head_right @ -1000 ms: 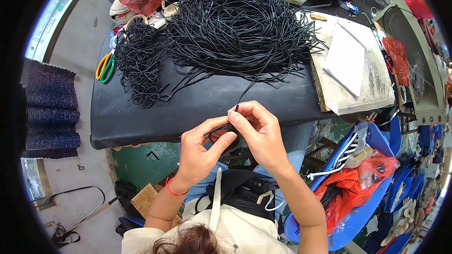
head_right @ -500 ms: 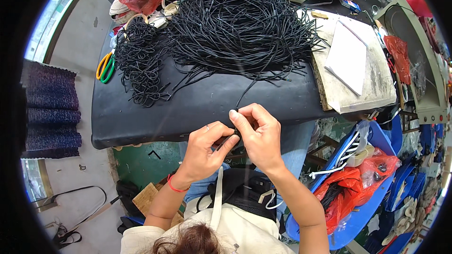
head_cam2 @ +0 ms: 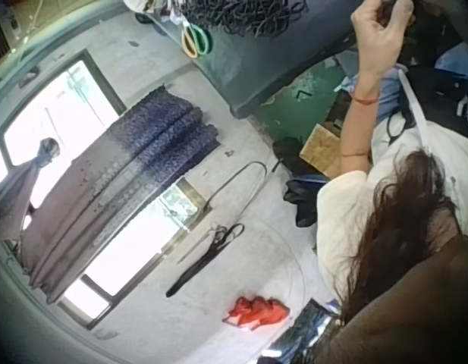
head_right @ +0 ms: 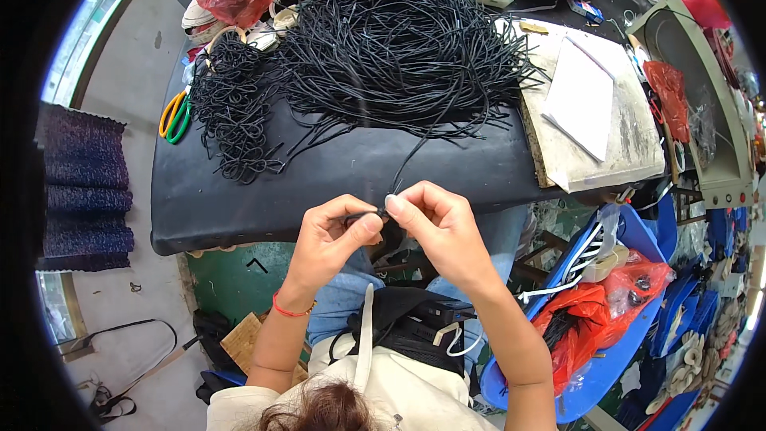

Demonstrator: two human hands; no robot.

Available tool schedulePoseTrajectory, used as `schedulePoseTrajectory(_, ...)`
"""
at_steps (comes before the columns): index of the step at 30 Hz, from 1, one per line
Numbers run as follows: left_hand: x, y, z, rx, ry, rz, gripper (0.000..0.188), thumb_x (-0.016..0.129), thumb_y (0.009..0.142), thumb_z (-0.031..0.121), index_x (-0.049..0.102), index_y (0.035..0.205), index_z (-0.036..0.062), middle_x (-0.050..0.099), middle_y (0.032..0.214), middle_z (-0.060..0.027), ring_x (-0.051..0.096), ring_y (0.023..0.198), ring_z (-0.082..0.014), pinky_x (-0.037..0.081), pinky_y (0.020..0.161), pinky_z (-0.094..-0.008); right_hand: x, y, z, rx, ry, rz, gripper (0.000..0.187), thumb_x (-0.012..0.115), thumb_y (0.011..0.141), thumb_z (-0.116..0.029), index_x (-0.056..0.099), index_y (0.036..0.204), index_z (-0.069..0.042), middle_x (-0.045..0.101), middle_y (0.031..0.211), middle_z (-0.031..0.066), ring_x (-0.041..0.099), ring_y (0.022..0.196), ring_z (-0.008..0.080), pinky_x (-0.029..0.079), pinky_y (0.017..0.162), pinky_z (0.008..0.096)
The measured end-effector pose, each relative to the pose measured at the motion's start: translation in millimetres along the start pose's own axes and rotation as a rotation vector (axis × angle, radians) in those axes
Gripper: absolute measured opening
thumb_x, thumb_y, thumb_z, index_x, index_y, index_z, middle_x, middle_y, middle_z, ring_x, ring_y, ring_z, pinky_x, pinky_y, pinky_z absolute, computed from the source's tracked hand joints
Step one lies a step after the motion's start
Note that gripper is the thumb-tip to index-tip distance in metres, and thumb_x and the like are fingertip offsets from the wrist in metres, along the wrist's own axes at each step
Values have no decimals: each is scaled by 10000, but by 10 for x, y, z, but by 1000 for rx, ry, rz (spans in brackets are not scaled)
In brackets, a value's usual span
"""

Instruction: The person repeatedly picks up black cable ties from a pile on a table, forms a loop with each tie, and pulls the end through to tighten it. The person handles the ties one at a time and places the finished ties back on the table.

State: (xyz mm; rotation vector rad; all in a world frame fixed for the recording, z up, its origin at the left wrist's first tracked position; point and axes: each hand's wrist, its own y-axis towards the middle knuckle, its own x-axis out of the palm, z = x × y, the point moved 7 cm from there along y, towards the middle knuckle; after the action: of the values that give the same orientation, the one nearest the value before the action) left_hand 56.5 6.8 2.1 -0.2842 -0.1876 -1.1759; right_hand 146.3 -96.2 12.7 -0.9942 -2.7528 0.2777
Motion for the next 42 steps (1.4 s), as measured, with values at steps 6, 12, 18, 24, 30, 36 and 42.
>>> schedulePoseTrajectory(6, -1, -20, -78, -78, -116, 141, 176, 579, 885, 132, 615, 941, -31, 635, 778, -51, 583, 715, -76, 486, 654, -216, 49, -82, -41, -205, -123, 174, 122, 560, 889, -99, 584, 892, 21, 588, 792, 8, 523, 702, 42, 432, 627, 196)
schedulePoseTrajectory(12, 58, -70, -40, -8, -83, 202, 182, 584, 881, 125, 611, 965, -34, 627, 806, -45, 591, 726, -82, 503, 678, -220, 107, -71, -61, -150, 65, 67, 137, 566, 881, -74, 549, 950, 43, 593, 796, 38, 539, 718, 61, 446, 651, 203)
schedulePoseTrajectory(18, 103, -102, -48, 84, -1, 344, 182, 574, 888, 134, 607, 926, -41, 589, 765, -17, 551, 661, -59, 472, 617, -202, 122, -80, -30, -129, 7, 63, 116, 536, 882, -40, 532, 966, 40, 569, 827, 23, 515, 725, 49, 438, 638, 204)
schedulePoseTrajectory(24, 120, -71, -212, -10, -49, 336, 191, 561, 897, 160, 607, 903, -25, 592, 724, -5, 534, 642, -48, 455, 591, -198, 140, -99, 3, -169, -123, 146, 105, 483, 878, 0, 504, 976, 33, 561, 766, 21, 506, 657, 47, 427, 581, 189)
schedulePoseTrajectory(30, 138, -48, -301, -13, -37, 331, 163, 544, 904, 134, 592, 924, -21, 617, 793, -32, 554, 683, -55, 460, 607, -202, 149, -109, 52, -244, -274, 242, 99, 487, 857, -5, 485, 947, 37, 559, 669, 60, 489, 529, 70, 409, 480, 236)
schedulePoseTrajectory(36, 122, -33, -195, 54, 223, 355, 157, 548, 900, 125, 584, 936, -24, 615, 776, -32, 555, 696, -56, 459, 618, -208, 113, -87, 92, -216, -461, 294, 117, 510, 839, -28, 489, 934, 36, 555, 654, 83, 477, 512, 81, 393, 466, 256)
schedulePoseTrajectory(42, 29, -34, -233, -69, -74, 297, 209, 552, 903, 183, 612, 886, -17, 582, 709, -15, 528, 642, -54, 442, 593, -198, 46, -29, 106, -21, -11, 18, 163, 536, 896, -112, 549, 1008, 6, 560, 784, -15, 478, 690, 34, 380, 592, 197)
